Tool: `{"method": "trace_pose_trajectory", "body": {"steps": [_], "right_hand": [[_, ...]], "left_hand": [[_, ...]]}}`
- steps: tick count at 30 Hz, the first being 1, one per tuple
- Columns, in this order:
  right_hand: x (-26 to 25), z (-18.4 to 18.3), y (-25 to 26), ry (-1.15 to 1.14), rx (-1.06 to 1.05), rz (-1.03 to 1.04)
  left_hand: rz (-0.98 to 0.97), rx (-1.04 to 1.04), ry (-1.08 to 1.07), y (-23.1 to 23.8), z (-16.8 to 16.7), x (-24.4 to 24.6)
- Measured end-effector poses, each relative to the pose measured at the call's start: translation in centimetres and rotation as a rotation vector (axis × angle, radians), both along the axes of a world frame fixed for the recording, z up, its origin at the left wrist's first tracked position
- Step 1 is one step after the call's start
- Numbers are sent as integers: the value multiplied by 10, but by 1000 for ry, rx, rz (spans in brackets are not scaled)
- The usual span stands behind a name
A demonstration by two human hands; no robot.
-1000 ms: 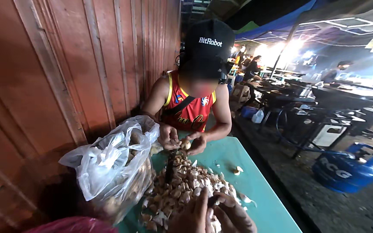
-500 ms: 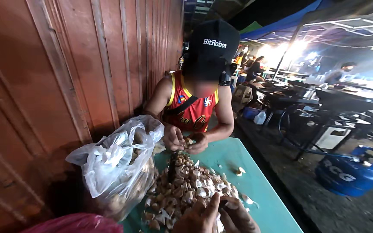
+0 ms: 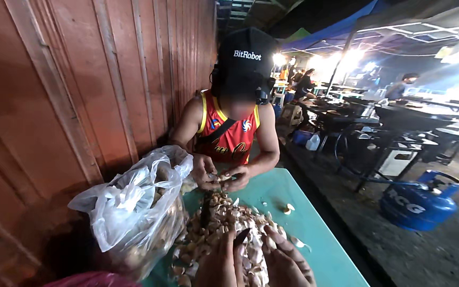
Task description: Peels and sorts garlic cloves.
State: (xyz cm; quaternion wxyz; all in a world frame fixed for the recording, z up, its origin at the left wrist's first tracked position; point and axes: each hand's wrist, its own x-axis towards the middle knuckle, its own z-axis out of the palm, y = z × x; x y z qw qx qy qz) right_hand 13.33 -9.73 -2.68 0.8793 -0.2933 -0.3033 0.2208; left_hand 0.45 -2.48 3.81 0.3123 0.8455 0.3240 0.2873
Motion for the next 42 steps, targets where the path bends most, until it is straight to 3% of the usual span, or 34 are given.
{"method": "trace_pose_trajectory", "body": {"steps": [7,15,18,20,22,24,27,33,42], "right_hand": [[1,-1,0,-46,-15,9],[-3,1,-2,-6,-86,4],[2,6,-5,13,-196,-112],[29,5,-14,-217,-373,-381],[79,8,-30,-613,-699,-723],[122,8,-49,-806,-987,-838],[147,-3,-79,-745,-1239,-649],[119,-23,-121,-923,-1338,-572],[132,-14,-88,-829,-1358,-506]], "left_hand": [[-218,43,-106,-10,-8,5],[-193,155,-31,-11,-15,7],[-175,130,-77,-9,-12,5],[-141,111,-45,-5,-10,3],[-93,93,38,3,-10,1],[-42,71,89,8,-12,1],[-7,72,67,8,-11,1],[19,67,32,7,-9,1],[-38,66,57,6,-14,4]]}}
